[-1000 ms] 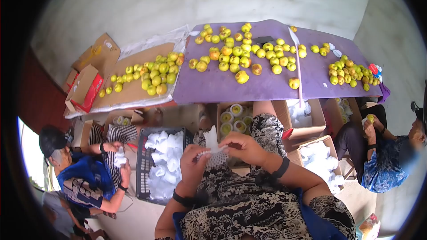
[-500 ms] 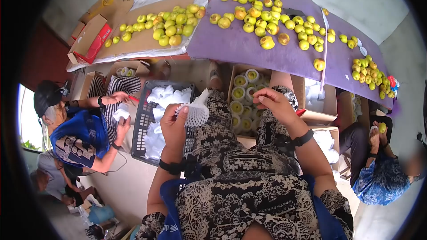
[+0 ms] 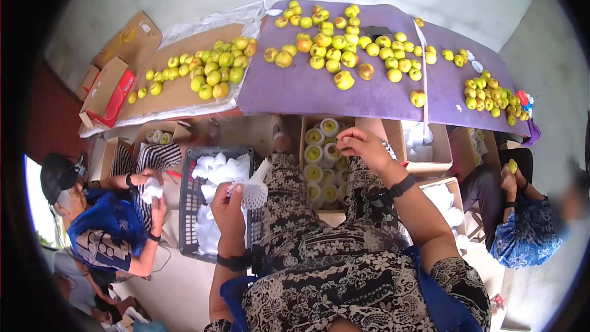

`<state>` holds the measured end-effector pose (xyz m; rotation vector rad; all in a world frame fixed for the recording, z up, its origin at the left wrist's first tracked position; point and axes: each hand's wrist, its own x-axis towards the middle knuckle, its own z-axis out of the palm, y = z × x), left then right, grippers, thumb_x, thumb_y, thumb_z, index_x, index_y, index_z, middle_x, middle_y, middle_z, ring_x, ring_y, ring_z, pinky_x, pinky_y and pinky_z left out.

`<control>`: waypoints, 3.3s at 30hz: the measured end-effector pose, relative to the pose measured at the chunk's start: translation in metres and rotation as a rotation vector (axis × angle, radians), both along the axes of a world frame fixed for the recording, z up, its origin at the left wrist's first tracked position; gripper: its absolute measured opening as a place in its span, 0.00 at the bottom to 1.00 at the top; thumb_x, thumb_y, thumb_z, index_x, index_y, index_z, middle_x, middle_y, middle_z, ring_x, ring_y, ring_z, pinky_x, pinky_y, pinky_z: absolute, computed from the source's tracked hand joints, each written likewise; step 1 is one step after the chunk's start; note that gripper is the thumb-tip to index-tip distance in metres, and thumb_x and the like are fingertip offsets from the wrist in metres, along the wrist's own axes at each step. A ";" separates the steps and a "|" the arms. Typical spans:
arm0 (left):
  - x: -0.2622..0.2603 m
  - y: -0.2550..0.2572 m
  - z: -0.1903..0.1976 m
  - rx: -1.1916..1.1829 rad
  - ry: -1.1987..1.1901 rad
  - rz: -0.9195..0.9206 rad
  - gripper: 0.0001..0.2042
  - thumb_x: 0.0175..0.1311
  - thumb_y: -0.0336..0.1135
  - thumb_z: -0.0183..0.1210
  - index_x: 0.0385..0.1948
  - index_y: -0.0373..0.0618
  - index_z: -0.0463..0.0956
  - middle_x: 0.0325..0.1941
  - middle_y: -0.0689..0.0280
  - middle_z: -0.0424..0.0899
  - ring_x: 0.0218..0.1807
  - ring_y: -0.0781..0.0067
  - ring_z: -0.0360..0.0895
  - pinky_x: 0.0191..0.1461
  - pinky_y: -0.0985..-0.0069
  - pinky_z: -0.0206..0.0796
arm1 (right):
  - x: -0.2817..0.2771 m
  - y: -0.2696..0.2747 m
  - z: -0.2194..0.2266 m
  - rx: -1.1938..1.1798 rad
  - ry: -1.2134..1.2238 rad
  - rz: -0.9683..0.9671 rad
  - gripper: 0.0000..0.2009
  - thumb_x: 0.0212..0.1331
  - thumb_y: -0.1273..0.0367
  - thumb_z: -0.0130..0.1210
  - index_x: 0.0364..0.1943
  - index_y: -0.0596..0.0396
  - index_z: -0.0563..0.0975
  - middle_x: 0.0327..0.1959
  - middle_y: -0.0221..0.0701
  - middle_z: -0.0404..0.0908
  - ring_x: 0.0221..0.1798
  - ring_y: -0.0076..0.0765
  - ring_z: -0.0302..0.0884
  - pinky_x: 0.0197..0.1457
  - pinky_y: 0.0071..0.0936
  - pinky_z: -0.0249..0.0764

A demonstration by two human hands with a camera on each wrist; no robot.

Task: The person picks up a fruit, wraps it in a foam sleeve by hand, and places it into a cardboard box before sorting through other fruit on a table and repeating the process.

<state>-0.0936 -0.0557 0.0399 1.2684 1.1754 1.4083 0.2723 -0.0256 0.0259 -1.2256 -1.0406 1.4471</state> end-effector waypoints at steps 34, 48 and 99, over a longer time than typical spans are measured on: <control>0.022 0.004 -0.003 -0.003 0.049 -0.081 0.07 0.65 0.33 0.59 0.30 0.41 0.75 0.28 0.75 0.76 0.32 0.88 0.68 0.37 0.86 0.61 | 0.092 -0.034 -0.004 0.023 0.194 -0.339 0.11 0.67 0.71 0.46 0.51 0.56 0.72 0.40 0.32 0.81 0.45 0.28 0.80 0.51 0.28 0.76; 0.023 0.008 -0.008 -0.072 0.000 -0.104 0.06 0.67 0.32 0.58 0.31 0.40 0.76 0.29 0.75 0.77 0.32 0.88 0.68 0.38 0.86 0.60 | 0.079 -0.020 -0.013 -0.034 0.185 -0.322 0.10 0.66 0.69 0.49 0.48 0.55 0.74 0.39 0.32 0.81 0.44 0.27 0.81 0.48 0.26 0.78; -0.004 0.003 -0.032 -0.252 -0.059 -0.195 0.05 0.64 0.30 0.60 0.34 0.38 0.78 0.30 0.73 0.79 0.33 0.86 0.72 0.40 0.85 0.65 | 0.048 0.017 -0.048 -0.229 0.025 -0.148 0.10 0.65 0.66 0.48 0.47 0.52 0.74 0.40 0.31 0.81 0.45 0.29 0.79 0.49 0.28 0.76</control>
